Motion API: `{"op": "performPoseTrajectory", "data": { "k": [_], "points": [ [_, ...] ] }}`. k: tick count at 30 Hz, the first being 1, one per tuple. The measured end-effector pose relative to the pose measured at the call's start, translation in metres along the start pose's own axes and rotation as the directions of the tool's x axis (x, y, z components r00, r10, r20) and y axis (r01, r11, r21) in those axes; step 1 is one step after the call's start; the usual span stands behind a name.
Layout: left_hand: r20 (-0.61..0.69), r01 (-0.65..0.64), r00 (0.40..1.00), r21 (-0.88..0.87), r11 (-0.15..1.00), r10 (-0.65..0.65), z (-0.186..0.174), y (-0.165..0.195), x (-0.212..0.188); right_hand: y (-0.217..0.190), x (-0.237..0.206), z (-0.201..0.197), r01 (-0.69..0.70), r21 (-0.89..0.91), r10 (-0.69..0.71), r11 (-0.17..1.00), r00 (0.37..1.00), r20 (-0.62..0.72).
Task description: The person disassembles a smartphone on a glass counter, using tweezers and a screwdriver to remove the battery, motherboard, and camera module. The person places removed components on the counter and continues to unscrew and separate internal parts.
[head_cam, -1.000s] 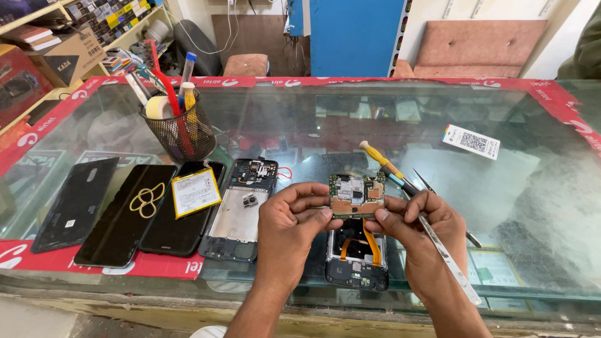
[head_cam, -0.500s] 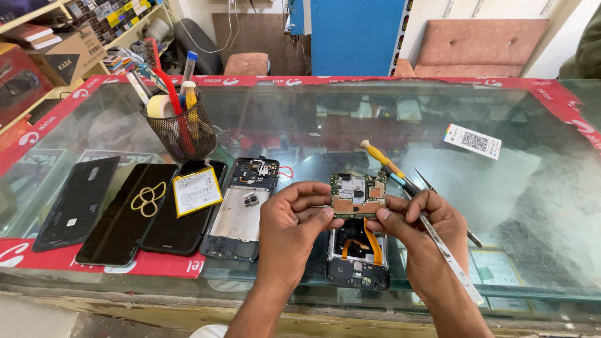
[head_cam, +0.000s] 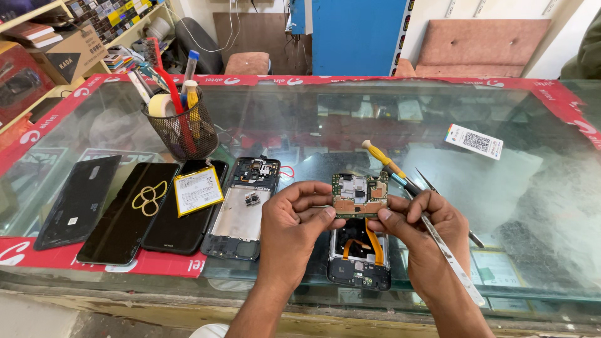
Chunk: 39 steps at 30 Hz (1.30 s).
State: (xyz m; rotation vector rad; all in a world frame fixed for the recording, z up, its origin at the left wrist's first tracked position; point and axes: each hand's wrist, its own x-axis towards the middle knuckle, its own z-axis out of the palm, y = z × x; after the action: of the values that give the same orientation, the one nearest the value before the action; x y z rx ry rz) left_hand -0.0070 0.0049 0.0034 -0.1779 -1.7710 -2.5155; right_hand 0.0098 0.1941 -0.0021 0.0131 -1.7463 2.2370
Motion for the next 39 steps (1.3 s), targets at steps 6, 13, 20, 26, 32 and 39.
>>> {"op": "performPoseTrajectory", "data": {
  "k": [6,13,20,26,32,39],
  "points": [
    [0.01,-0.01,1.0,-0.018,1.0,0.01,0.0,0.0,0.0,0.0,0.0,0.0,-0.005,0.01,0.005,1.0,1.0,0.0],
    [0.006,-0.012,1.0,0.003,1.0,0.012,0.0,0.0,0.0,0.0,-0.001,0.0,0.007,0.01,-0.007,1.0,1.0,0.007],
    [0.016,-0.028,0.999,-0.011,1.0,0.028,0.0,-0.002,0.0,-0.001,-0.001,0.001,0.008,0.01,-0.008,1.0,1.0,0.01],
    [0.015,-0.026,1.0,-0.006,1.0,0.026,0.0,0.0,0.0,0.0,-0.001,0.001,0.011,0.013,-0.012,1.0,1.0,0.009],
    [0.007,-0.054,0.999,0.066,0.996,0.053,0.001,0.0,-0.001,0.0,-0.001,0.001,0.022,0.007,-0.022,1.0,1.0,0.003],
    [-0.23,-0.292,0.918,0.154,0.944,0.322,0.008,0.009,-0.019,0.002,0.001,0.001,0.122,0.15,-0.113,0.981,0.991,-0.065]
  ]
}}
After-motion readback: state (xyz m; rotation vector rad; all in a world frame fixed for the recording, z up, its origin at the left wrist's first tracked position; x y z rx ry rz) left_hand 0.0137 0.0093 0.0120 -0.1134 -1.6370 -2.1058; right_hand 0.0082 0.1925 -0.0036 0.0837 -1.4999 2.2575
